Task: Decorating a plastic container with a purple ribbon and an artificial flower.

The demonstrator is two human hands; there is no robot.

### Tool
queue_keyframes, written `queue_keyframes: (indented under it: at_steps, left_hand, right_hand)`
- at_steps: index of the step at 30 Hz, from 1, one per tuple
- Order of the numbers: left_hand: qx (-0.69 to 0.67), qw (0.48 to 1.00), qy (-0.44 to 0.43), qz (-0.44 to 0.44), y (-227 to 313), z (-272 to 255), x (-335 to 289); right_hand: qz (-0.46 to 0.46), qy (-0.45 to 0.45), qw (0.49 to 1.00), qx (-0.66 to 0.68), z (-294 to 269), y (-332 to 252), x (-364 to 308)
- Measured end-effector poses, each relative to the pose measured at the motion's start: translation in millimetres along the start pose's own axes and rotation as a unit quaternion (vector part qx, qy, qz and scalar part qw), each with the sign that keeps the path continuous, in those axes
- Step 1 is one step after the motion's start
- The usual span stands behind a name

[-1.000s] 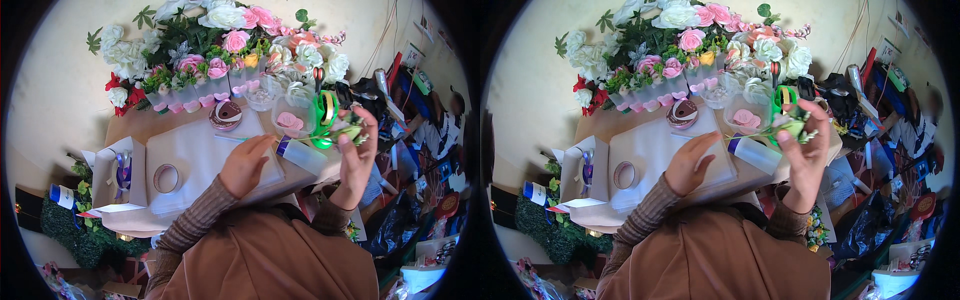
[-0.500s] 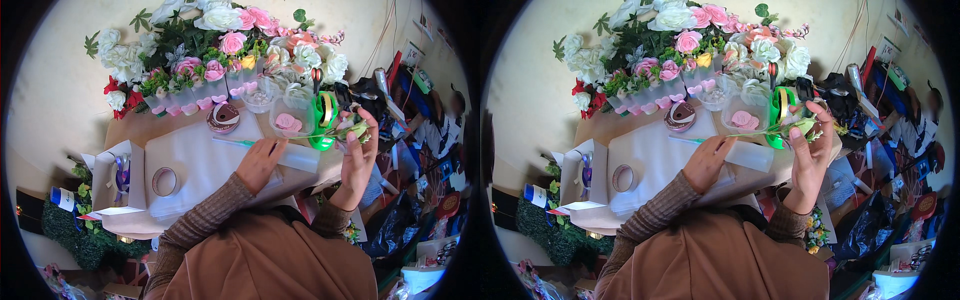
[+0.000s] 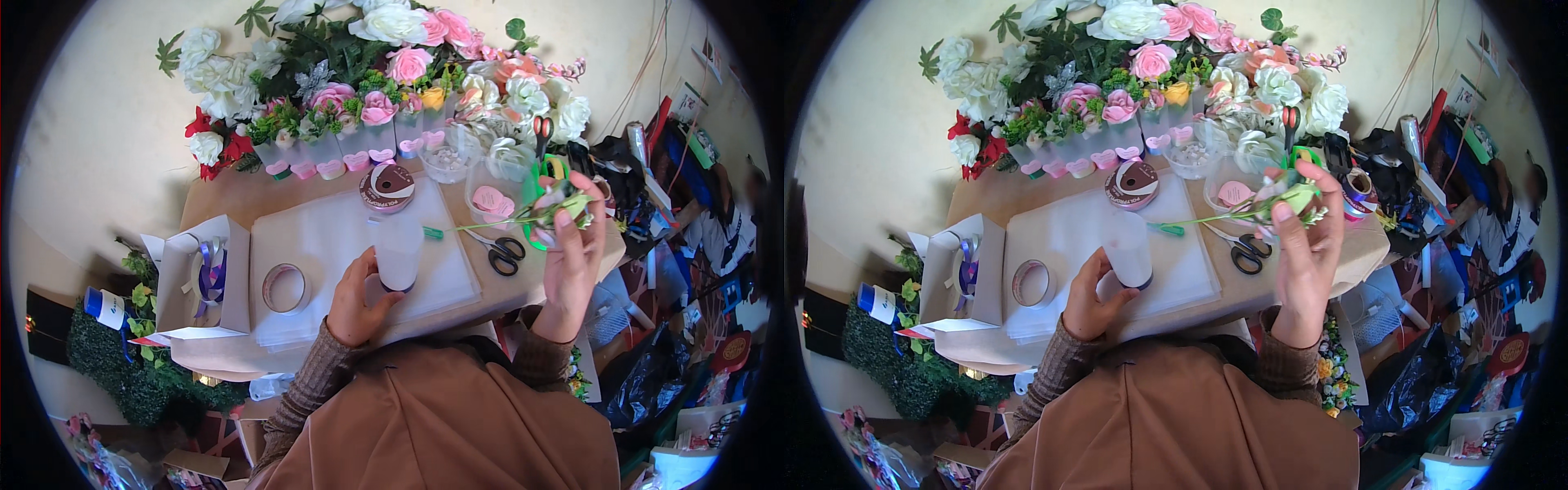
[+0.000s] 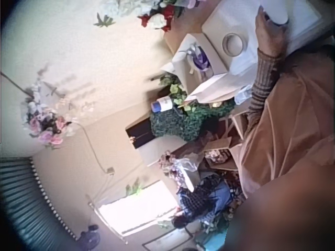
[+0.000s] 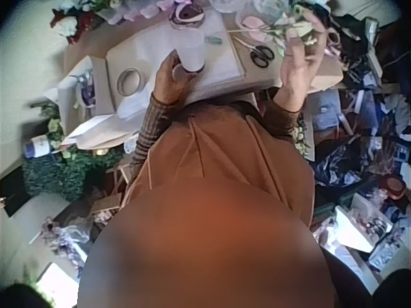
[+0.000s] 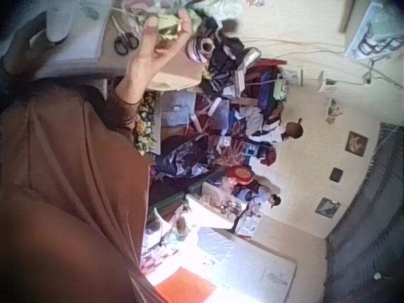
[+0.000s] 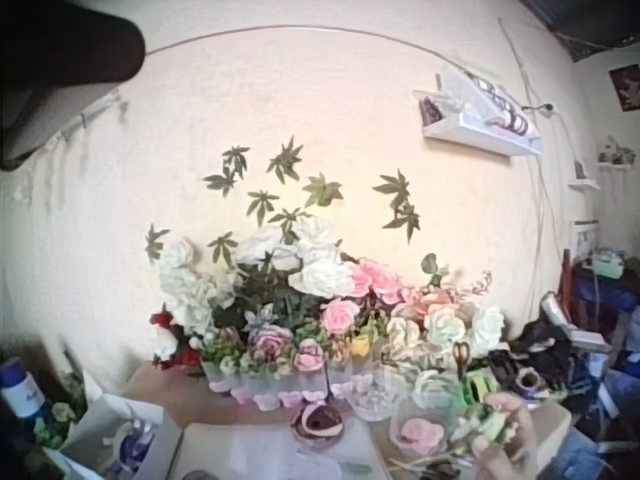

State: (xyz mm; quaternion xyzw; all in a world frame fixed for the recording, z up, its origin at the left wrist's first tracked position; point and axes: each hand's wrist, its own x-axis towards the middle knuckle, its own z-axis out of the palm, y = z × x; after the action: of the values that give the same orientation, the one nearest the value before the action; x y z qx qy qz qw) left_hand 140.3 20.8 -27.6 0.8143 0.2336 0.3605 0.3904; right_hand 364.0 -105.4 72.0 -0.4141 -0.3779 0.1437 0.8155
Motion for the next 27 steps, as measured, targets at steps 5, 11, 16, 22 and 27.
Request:
queue_keyframes:
  at_steps: [5, 11, 16, 22, 27]
  left_hand:
    - [0.085, 0.995, -0.037, -0.024, 5.6, -3.4, -1.2]
    - [0.118, 0.993, -0.028, 0.011, 4.6, -1.0, -2.7]
    - [0.138, 0.990, -0.014, -0.007, 10.4, -1.4, -1.2]
    - [0.104, 0.994, -0.035, 0.001, 6.2, -0.6, 1.2]
    - [0.048, 0.997, -0.068, 0.003, 3.7, -1.5, -1.6]
  right_hand:
    - [0.018, -0.065, 0.998, 0.014, 29.9, 3.7, -1.6]
    - [-0.023, -0.179, 0.982, -0.064, 48.5, -1.5, 4.4]
    - [-0.074, -0.280, 0.942, -0.172, 62.0, -8.8, 8.6]
    - [-0.159, -0.358, 0.879, -0.271, 78.1, -10.1, 9.9]
    - [-0.158, -0.405, 0.848, -0.302, 85.5, -6.8, 3.3]
